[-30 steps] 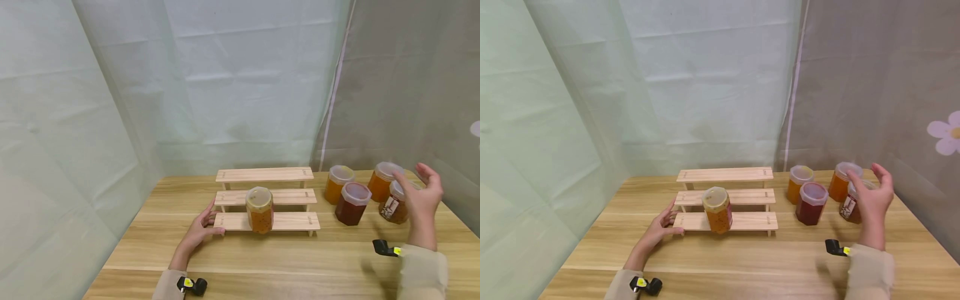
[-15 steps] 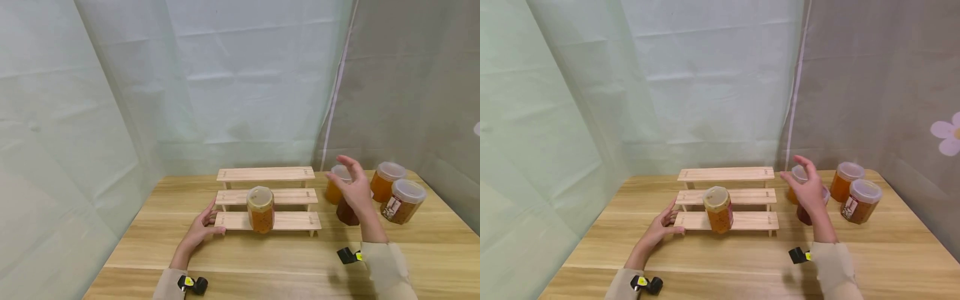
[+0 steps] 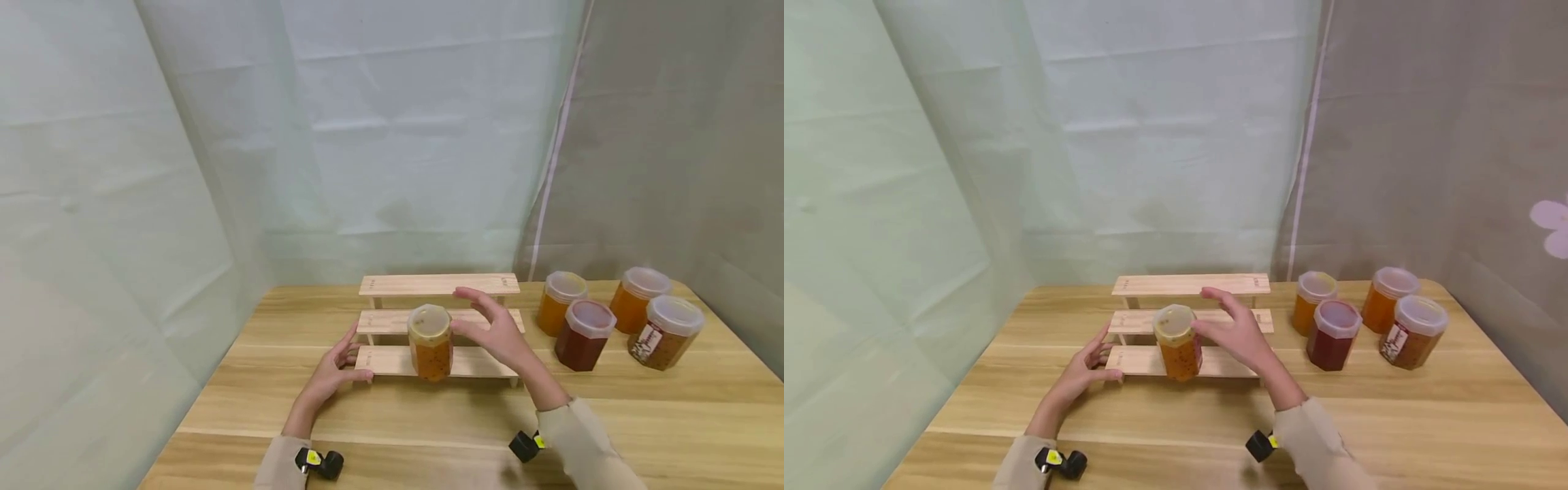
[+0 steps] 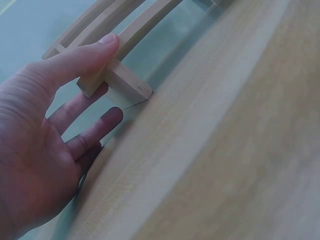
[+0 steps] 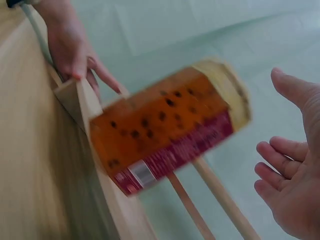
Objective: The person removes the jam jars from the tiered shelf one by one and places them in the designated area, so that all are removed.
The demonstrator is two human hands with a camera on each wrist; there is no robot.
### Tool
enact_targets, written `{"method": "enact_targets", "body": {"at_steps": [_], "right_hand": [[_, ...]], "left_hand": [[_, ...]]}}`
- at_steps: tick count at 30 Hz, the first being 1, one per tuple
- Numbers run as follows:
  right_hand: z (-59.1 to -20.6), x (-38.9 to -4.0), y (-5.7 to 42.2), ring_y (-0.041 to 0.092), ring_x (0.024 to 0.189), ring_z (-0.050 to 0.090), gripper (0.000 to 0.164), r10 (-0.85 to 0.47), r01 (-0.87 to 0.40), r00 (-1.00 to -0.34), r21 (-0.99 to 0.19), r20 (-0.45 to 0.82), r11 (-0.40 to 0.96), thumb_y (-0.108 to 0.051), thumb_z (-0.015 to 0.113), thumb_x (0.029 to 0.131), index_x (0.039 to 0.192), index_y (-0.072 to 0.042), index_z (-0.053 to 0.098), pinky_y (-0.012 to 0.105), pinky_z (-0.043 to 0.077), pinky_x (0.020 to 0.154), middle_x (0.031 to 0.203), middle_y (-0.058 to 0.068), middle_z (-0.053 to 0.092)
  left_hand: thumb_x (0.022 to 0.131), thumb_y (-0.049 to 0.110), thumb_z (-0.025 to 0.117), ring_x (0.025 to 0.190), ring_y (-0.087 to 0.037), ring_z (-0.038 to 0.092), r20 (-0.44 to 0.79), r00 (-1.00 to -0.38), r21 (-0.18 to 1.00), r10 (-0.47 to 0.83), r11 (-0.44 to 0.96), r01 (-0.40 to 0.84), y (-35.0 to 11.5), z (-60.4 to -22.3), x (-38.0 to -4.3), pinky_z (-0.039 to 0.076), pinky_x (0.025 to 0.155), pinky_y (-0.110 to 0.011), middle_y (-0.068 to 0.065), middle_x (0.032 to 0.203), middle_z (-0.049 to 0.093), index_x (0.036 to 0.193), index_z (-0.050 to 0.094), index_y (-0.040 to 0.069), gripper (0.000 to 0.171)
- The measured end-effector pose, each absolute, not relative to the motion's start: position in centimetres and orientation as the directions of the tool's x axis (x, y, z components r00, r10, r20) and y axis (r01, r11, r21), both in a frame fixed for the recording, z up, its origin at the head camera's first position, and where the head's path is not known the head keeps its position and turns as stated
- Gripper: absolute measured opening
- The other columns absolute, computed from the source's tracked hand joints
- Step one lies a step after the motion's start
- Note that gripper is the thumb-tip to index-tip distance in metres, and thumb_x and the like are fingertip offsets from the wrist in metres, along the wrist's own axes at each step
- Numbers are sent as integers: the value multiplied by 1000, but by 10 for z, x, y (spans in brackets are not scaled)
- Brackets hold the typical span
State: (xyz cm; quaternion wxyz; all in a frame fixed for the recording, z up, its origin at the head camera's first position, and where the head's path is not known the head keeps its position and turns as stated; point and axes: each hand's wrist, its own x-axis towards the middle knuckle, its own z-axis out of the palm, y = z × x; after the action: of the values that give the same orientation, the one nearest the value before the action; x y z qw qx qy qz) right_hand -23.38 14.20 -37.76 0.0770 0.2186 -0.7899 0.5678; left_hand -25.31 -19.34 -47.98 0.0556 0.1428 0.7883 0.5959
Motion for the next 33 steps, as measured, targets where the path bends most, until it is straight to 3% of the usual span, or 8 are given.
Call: {"method": "enact_targets", "body": {"at_steps": [8, 15, 21, 33], "right_hand": [[-386, -236, 116, 39, 142, 36, 73, -362, -398, -886, -874, 289, 278, -31, 77, 84, 146, -18, 43, 62, 27, 113, 149, 12, 47], [-388, -237, 106, 30, 119, 54, 86, -382, -363, -887, -903, 260, 228, -31, 83, 77, 149, -15, 39, 52, 41, 101, 138, 11, 56], [-387, -237, 103, 26, 114, 56, 83, -365, -354, -895, -906, 256, 233, -29, 84, 76, 147, -18, 42, 47, 44, 97, 140, 7, 55], [-393, -237, 98, 28, 114, 58, 72, -284, -395, -901, -891, 328, 223, -21, 83, 77, 141, -22, 51, 48, 45, 97, 136, 7, 60]], "left_hand": [[79, 9, 80, 108, -24, 64, 83, -952, 959, 294, 234, 156, -193, -479, -254, 46, 92, -23, -25, 138, 54, 158, 16, 22, 103], [79, 9, 80, 110, -26, 63, 76, -948, 961, 309, 230, 152, -193, -480, -253, 47, 91, -22, -25, 139, 53, 158, 15, 21, 104], [79, 9, 80, 109, -24, 63, 74, -949, 960, 307, 236, 151, -193, -480, -254, 47, 91, -21, -25, 140, 52, 158, 14, 21, 104], [79, 10, 80, 106, -22, 64, 80, -947, 958, 311, 238, 159, -193, -480, -253, 47, 90, -22, -25, 139, 52, 158, 15, 22, 103]]}}
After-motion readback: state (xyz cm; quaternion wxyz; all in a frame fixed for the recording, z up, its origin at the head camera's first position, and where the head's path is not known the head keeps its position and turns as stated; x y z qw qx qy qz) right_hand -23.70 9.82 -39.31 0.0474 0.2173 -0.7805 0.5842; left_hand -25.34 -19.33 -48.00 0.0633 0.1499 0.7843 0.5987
